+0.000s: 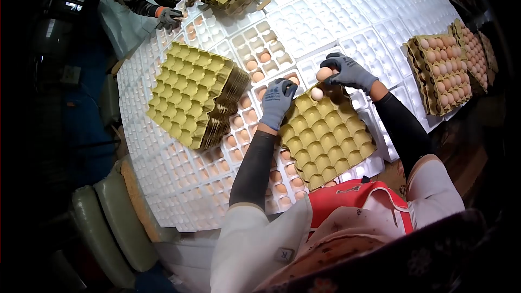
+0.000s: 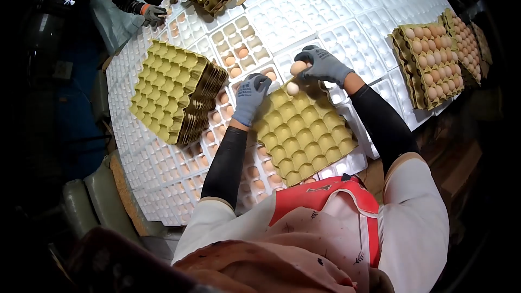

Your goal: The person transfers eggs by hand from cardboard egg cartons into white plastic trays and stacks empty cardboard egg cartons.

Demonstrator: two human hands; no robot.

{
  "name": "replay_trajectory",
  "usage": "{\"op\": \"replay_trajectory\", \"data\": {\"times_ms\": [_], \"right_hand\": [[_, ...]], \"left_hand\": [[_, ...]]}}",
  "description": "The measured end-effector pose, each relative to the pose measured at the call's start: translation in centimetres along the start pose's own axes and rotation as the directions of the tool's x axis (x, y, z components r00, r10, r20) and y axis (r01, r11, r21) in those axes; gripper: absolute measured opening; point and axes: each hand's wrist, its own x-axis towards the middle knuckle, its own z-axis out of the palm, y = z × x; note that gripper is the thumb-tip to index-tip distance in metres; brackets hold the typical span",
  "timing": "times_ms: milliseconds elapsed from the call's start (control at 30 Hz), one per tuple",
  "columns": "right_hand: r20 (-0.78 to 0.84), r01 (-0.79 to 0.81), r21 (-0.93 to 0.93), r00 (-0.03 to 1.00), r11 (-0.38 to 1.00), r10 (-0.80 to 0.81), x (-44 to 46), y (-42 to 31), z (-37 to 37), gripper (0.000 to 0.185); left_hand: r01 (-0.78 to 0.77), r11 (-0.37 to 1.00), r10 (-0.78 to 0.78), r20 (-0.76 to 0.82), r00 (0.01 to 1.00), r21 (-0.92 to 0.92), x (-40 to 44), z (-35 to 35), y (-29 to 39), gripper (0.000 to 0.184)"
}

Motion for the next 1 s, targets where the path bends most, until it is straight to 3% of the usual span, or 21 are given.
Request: {"op": "replay_trajectory", "data": {"times_ms": [67,100,133,233,267,300,333,400,433,467,533,567,600,667,700,733,767,800,867,933,1000], "right_hand": [[-0.137,-0.064,-0.027,0.989,0.998,0.059,2.6,-0.9,0.6,0.053],[-0.250,-0.059,-0.177,0.968,0.982,0.013,3.8,-1.9,1.8,0.053],[-0.240,-0.065,-0.326,0.971,0.943,-0.017,5.7,-2.7,3.0,0.047],[-0.037,0.011,-0.645,0.998,0.765,-0.046,11.1,-5.9,5.4,0.035],[0.063,0.063,-0.736,0.998,0.674,-0.025,12.6,-6.7,5.4,0.033],[0.160,0.194,-0.820,0.981,0.539,-0.110,15.3,-4.7,6.4,0.041],[0.161,0.195,-0.819,0.981,0.540,-0.110,16.1,-4.5,6.2,0.041],[0.237,0.231,-0.794,0.970,0.562,-0.064,16.8,-5.3,5.8,0.041],[0.263,0.208,-0.759,0.965,0.617,-0.003,15.8,-7.6,5.0,0.044],[0.269,0.210,-0.758,0.963,0.618,0.003,16.3,-7.4,6.4,0.044],[0.104,0.319,-0.513,0.945,0.797,-0.311,16.9,-6.3,9.4,0.051],[0.029,0.355,-0.520,0.916,0.777,-0.400,16.3,-6.1,10.5,0.054],[0.024,0.355,-0.670,0.888,0.652,-0.459,16.0,-5.7,11.2,0.057],[0.087,0.227,-0.711,0.968,0.665,-0.237,15.5,-4.1,11.6,0.059],[0.122,0.168,-0.640,0.986,0.749,-0.117,14.8,-4.2,10.3,0.062],[-0.029,0.189,-0.516,0.971,0.835,-0.238,14.1,-2.4,9.9,0.056],[-0.149,0.207,-0.280,0.955,0.937,-0.256,12.0,-2.1,8.4,0.053],[-0.274,0.232,-0.033,0.933,0.972,-0.232,9.0,-2.1,6.3,0.049],[-0.450,0.161,0.140,0.889,0.977,-0.082,2.0,-1.5,3.2,0.045],[-0.511,0.085,0.405,0.846,0.910,0.149,-4.7,1.2,2.5,0.046],[-0.502,-0.126,0.335,0.814,0.934,0.290,-11.0,1.9,3.9,0.049]], "left_hand": [[-0.405,0.908,0.408,-0.004,0.913,0.110,0.7,3.5,-1.6,0.015],[-0.367,0.917,0.365,0.041,0.930,0.155,0.5,3.9,-0.8,0.013],[-0.331,0.922,0.320,0.083,0.944,0.199,0.3,4.3,0.1,0.011],[-0.339,0.915,0.356,-0.043,0.933,0.219,-1.3,6.1,-0.9,0.020],[-0.305,0.935,0.324,-0.090,0.942,0.181,-1.7,5.5,0.0,0.025],[-0.239,0.971,0.239,0.003,0.971,0.008,-1.7,4.1,0.9,0.036],[-0.165,0.984,0.163,-0.042,0.986,-0.066,-1.9,3.1,2.4,0.045],[-0.342,0.940,0.341,-0.048,0.939,-0.009,-2.4,1.5,5.0,0.053],[-0.350,0.923,0.333,0.120,0.935,0.162,-3.2,2.5,5.2,0.058],[-0.331,0.905,0.312,0.112,0.944,0.267,-4.3,4.2,5.0,0.057],[-0.249,0.917,0.225,0.110,0.968,0.311,-4.6,5.2,5.6,0.050],[-0.257,0.917,0.233,0.114,0.966,0.306,-4.4,5.6,5.8,0.050],[-0.215,0.903,0.187,0.110,0.976,0.373,-4.1,6.0,5.8,0.044],[-0.177,0.882,0.140,0.114,0.984,0.438,-3.8,6.6,5.6,0.038],[-0.160,0.912,0.113,0.142,0.983,0.378,-3.3,6.3,5.6,0.038],[-0.140,0.938,0.089,0.169,0.982,0.319,-2.9,5.9,5.6,0.039],[-0.199,0.950,0.218,-0.056,0.974,0.242,-2.7,5.5,5.6,0.025],[-0.224,0.967,0.242,-0.155,0.958,0.121,-2.7,5.4,4.9,0.028],[-0.102,0.963,0.043,-0.230,0.972,-0.249,-2.2,4.4,4.7,0.033],[0.038,0.847,-0.191,-0.238,0.952,-0.529,0.0,2.8,5.0,0.037],[-0.043,0.935,-0.046,-0.241,0.970,-0.352,3.6,3.9,2.9,0.035]]}}
